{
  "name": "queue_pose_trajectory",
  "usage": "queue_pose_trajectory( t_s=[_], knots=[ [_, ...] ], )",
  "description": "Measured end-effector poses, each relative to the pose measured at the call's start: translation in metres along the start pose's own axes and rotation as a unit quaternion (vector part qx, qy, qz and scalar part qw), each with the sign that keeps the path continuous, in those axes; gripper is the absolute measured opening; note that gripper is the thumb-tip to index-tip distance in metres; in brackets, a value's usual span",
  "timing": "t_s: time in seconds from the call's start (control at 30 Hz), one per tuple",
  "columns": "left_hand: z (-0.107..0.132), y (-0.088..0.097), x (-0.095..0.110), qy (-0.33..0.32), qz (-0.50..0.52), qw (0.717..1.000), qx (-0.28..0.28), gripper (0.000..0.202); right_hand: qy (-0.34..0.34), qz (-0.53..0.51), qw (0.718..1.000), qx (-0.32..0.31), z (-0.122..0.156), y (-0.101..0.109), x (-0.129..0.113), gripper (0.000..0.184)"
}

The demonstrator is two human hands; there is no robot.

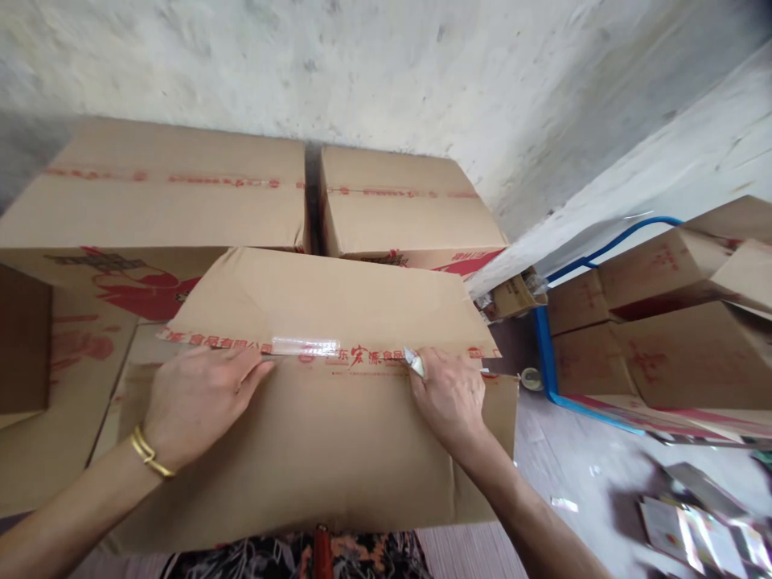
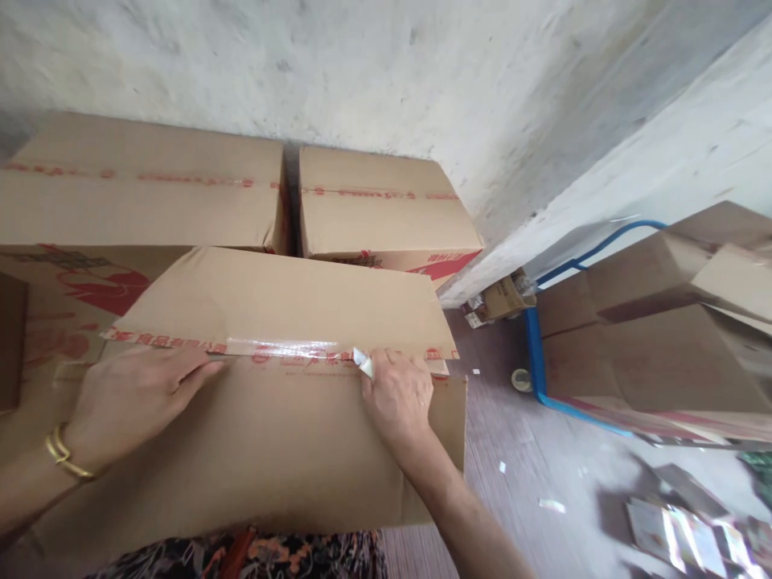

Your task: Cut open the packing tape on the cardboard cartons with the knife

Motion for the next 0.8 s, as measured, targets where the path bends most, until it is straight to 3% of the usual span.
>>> queue_pose_trajectory(
  t_s=[0.1,0.33,0.43,0.53,0.7,0.8],
  knots=[
    [0.001,0.003,0.003,-0.034,-0.019,0.997,0.064,0.044,0.014,0.0,1.0,0.006,0.0,0.004,0.0,0.031],
    [0.002,0.025,0.009,-0.07,0.008,0.988,0.134,0.034,0.041,-0.003,0.999,0.028,0.004,0.01,0.001,0.025],
    [0.003,0.036,0.012,-0.067,-0.002,0.991,0.115,0.035,0.047,-0.004,0.999,0.025,0.006,0.012,0.001,0.021],
    [0.004,0.039,0.012,-0.061,-0.021,0.995,0.077,0.036,0.034,0.011,0.999,-0.026,0.003,0.013,0.001,0.016],
    [0.001,0.029,0.006,-0.031,-0.006,0.998,0.049,0.044,0.005,0.049,0.983,-0.174,-0.008,0.013,0.0,0.014],
    [0.003,0.024,0.004,0.013,0.066,0.998,0.017,0.049,0.0,0.045,0.984,-0.172,-0.01,0.01,-0.002,0.012]
  ],
)
Point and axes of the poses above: each hand's wrist, its own z-axis away from the middle knuckle, its own y-axis out of the back of the hand, x = y × z, the point moved 1 cm from there along -z, towards the middle knuckle, and after that the axes turned 4 degrees about -y, right-handed, at the moved point
